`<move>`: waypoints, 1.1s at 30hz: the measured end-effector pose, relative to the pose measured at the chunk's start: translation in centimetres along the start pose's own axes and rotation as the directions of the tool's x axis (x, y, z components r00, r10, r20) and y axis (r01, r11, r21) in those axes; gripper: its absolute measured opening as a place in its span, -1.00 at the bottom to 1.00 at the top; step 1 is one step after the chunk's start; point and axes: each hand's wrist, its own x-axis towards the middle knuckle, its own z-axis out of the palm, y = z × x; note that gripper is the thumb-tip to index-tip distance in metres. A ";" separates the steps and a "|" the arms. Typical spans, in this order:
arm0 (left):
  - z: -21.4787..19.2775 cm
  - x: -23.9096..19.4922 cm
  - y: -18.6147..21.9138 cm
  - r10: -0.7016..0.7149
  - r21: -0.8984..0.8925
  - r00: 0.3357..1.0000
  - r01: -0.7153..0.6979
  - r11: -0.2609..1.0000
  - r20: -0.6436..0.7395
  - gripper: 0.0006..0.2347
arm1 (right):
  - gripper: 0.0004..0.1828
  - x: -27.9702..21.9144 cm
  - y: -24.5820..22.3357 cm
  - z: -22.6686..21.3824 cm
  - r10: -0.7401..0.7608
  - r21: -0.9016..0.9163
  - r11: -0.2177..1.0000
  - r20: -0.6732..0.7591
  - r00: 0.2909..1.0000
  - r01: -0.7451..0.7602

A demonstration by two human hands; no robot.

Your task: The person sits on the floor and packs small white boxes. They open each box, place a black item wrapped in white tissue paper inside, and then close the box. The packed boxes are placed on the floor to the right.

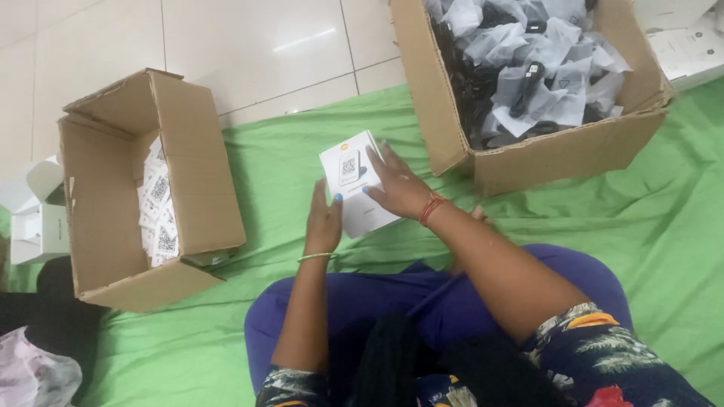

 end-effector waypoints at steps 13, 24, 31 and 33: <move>5.8 1.2 -1.4 -0.250 0.201 0.942 0.206 0.958 0.225 -0.07 | 0.23 0.3 3.6 3.9 0.233 -0.335 0.933 0.299 0.925 -0.127; -1.9 2.6 3.2 -0.321 -0.316 0.947 0.301 0.900 -0.013 -0.42 | -0.40 1.5 1.5 -3.4 -0.056 0.152 0.984 -0.241 0.969 0.095; -3.1 2.1 4.8 -0.222 -0.551 0.972 0.144 0.822 -0.078 -0.51 | -0.42 1.1 -0.1 -4.8 0.174 0.377 0.918 -0.108 0.979 -0.122; -3.3 2.0 5.3 -0.142 -0.400 0.976 0.067 0.914 -0.163 -0.57 | -0.43 1.0 -0.6 -4.9 0.188 0.376 0.916 -0.092 0.978 -0.140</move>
